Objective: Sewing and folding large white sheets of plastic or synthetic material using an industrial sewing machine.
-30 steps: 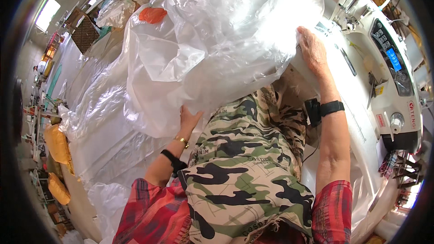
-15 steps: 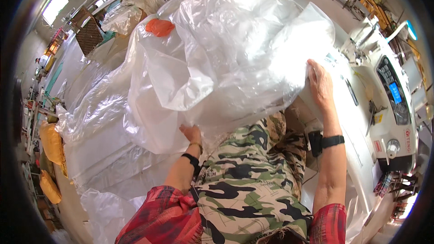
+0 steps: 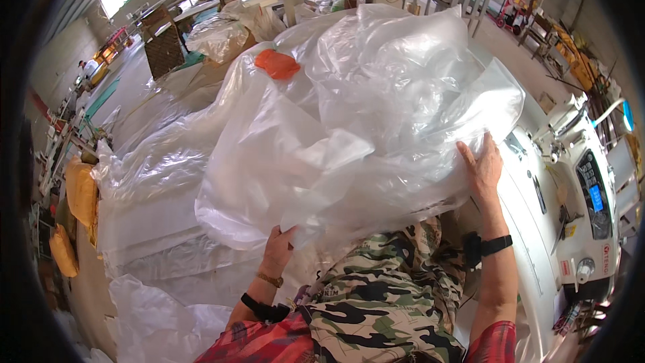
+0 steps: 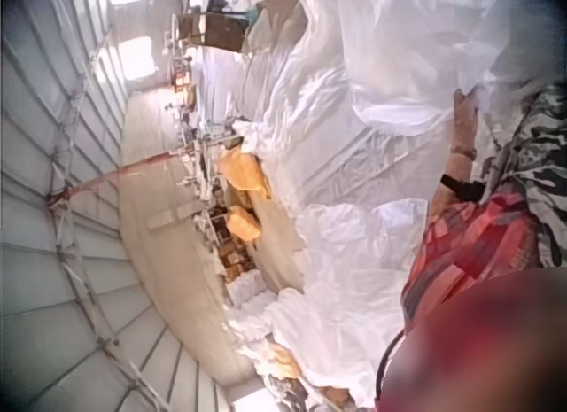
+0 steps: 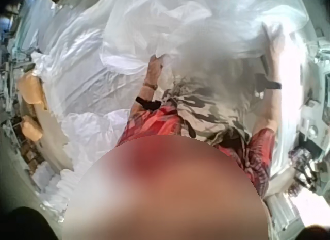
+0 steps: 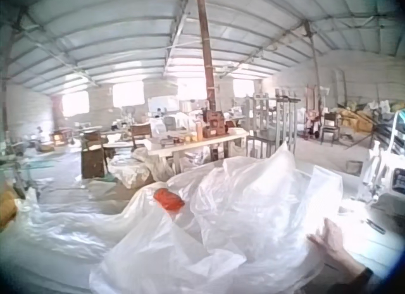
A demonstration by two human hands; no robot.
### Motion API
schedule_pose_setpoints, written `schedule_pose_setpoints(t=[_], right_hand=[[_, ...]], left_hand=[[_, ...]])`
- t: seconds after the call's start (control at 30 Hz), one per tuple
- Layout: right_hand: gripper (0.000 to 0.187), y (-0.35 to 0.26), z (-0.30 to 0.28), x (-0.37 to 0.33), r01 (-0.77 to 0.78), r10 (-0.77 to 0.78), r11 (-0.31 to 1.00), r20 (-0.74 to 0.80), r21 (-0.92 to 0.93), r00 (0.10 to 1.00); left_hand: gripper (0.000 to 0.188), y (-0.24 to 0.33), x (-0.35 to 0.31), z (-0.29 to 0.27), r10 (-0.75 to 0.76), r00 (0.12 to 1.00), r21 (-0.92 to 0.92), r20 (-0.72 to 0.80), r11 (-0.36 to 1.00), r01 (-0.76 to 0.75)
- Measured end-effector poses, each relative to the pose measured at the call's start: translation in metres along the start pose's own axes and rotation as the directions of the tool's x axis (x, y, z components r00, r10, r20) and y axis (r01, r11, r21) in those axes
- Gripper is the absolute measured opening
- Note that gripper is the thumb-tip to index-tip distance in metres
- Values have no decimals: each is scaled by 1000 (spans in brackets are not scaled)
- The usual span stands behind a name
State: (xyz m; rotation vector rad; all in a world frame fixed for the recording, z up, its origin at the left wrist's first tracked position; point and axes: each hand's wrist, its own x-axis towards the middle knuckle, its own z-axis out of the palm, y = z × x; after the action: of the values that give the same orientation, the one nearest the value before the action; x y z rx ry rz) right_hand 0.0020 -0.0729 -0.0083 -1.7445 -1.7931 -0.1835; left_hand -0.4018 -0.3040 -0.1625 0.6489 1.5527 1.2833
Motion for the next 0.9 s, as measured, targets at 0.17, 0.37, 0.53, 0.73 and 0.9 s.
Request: schedule_pose_setpoints(t=[0.17, 0.37, 0.53, 0.73, 0.9], right_hand=[[91, -51, 48, 31, -182, 146, 912, 125, 367, 981], [79, -92, 73, -65, -474, -245, 361, 572, 803, 783], [60, -303, -40, -96, -726, -716, 519, 694, 451, -81], [42, -269, 39, -20, -94, -829, -137, -62, 986, 556], [50, -188, 12, 9, -517, -527, 68, 471, 853, 707]], left_hand=[[54, 89, -28, 58, 308, 717, -675, 625, 674, 299], [55, 181, -59, 130, 300, -161, -339, 940, 872, -353], [47, 121, -52, 166, 512, 32, -513, 858, 857, 44], [35, 130, 10, 116, 440, 544, -696, 714, 524, 490], [38, 220, 53, 59, 618, 634, -699, 465, 695, -165]])
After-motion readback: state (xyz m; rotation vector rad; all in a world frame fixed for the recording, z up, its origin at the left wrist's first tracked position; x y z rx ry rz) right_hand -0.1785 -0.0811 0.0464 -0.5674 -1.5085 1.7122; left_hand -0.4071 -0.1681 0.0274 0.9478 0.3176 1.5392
